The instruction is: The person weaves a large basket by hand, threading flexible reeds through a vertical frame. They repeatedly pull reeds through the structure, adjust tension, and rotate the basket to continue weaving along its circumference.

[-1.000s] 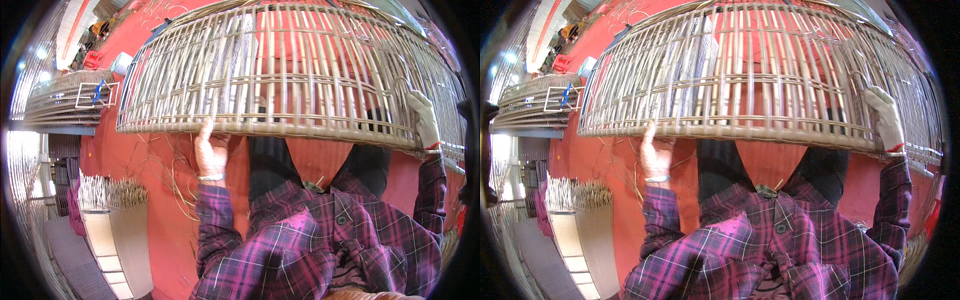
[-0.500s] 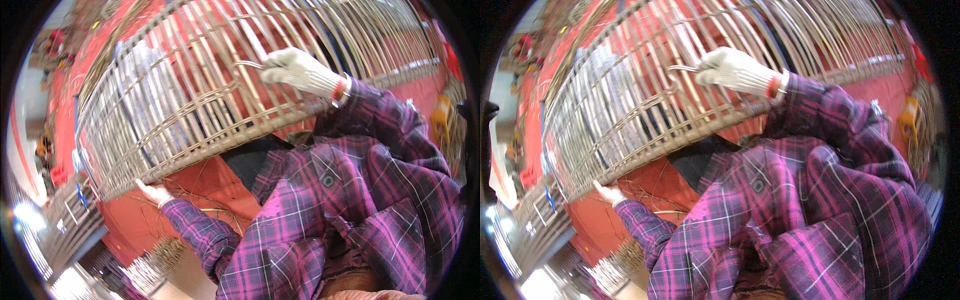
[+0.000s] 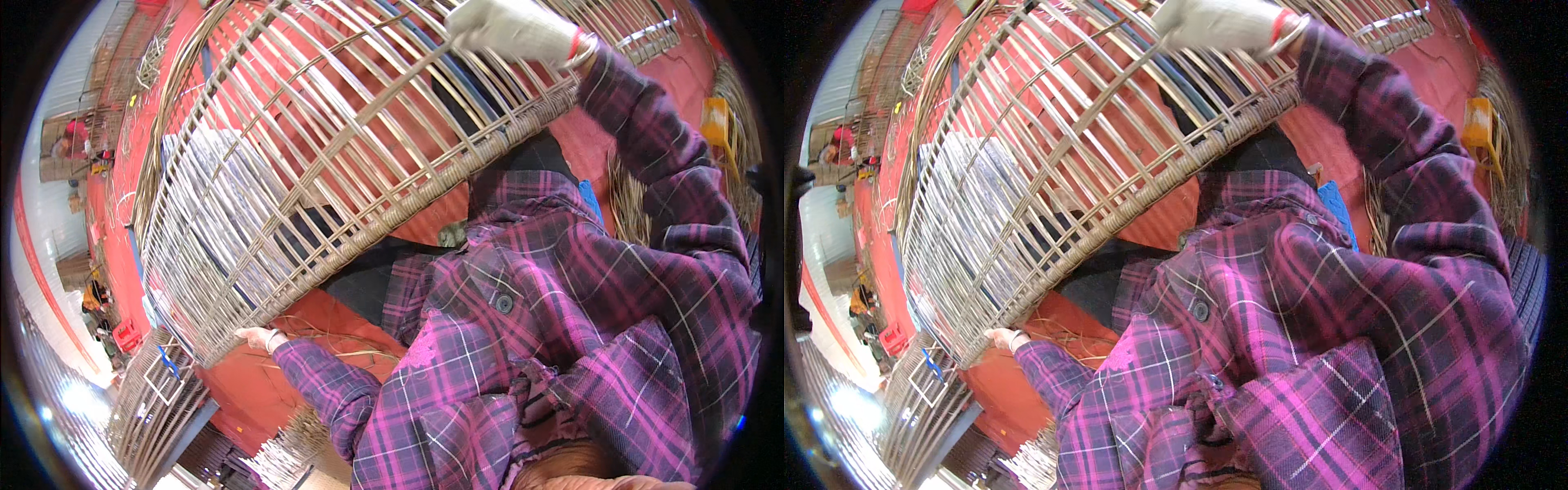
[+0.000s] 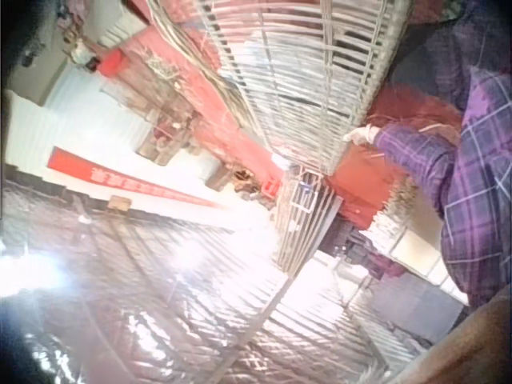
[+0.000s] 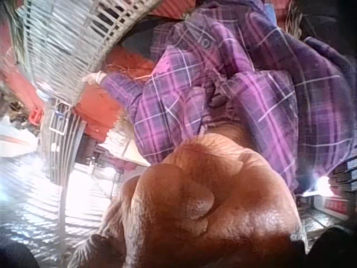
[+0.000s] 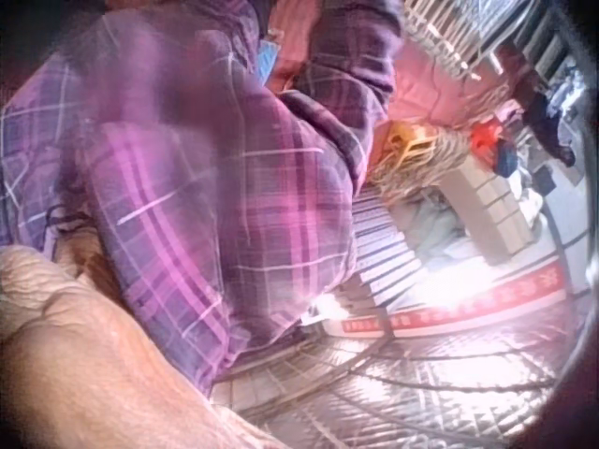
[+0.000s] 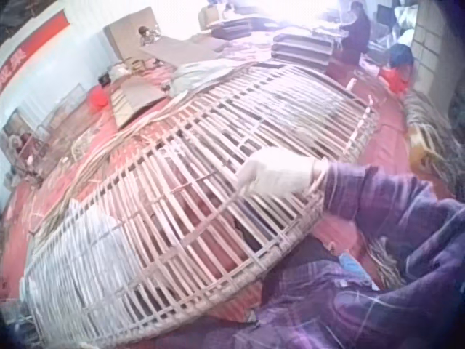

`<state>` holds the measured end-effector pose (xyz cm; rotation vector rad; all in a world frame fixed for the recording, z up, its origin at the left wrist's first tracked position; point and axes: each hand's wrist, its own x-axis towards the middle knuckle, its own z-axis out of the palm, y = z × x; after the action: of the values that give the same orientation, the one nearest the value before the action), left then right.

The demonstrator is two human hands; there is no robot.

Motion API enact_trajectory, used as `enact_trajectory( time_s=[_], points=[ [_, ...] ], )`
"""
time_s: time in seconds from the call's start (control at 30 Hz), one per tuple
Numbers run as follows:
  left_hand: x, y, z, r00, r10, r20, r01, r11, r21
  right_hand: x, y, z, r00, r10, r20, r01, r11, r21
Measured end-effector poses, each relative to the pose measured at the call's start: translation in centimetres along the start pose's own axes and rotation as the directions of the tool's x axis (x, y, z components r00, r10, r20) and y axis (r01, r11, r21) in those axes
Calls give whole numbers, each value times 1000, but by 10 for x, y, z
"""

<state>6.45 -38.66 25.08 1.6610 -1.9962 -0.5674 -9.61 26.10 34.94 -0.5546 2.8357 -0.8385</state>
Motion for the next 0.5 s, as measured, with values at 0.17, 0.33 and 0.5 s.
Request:
enact_trajectory(
  time_s=[0.17, 0.33, 0.5],
  points=[
    [1, 19, -50, 913, 212, 348, -346, 854, 388, -14, 46, -34, 978, -23, -205, 7, 997, -77],
    [-124, 130, -53, 368, 836, 407, -918, 397, 15, -24, 42, -27, 896, -267, -353, 215, 960, -180],
    [-339, 231, 16, -429, 903, -8, -657, -318, -683, -34, 9, -40, 968, -26, -251, 105, 947, 305]
  ],
)
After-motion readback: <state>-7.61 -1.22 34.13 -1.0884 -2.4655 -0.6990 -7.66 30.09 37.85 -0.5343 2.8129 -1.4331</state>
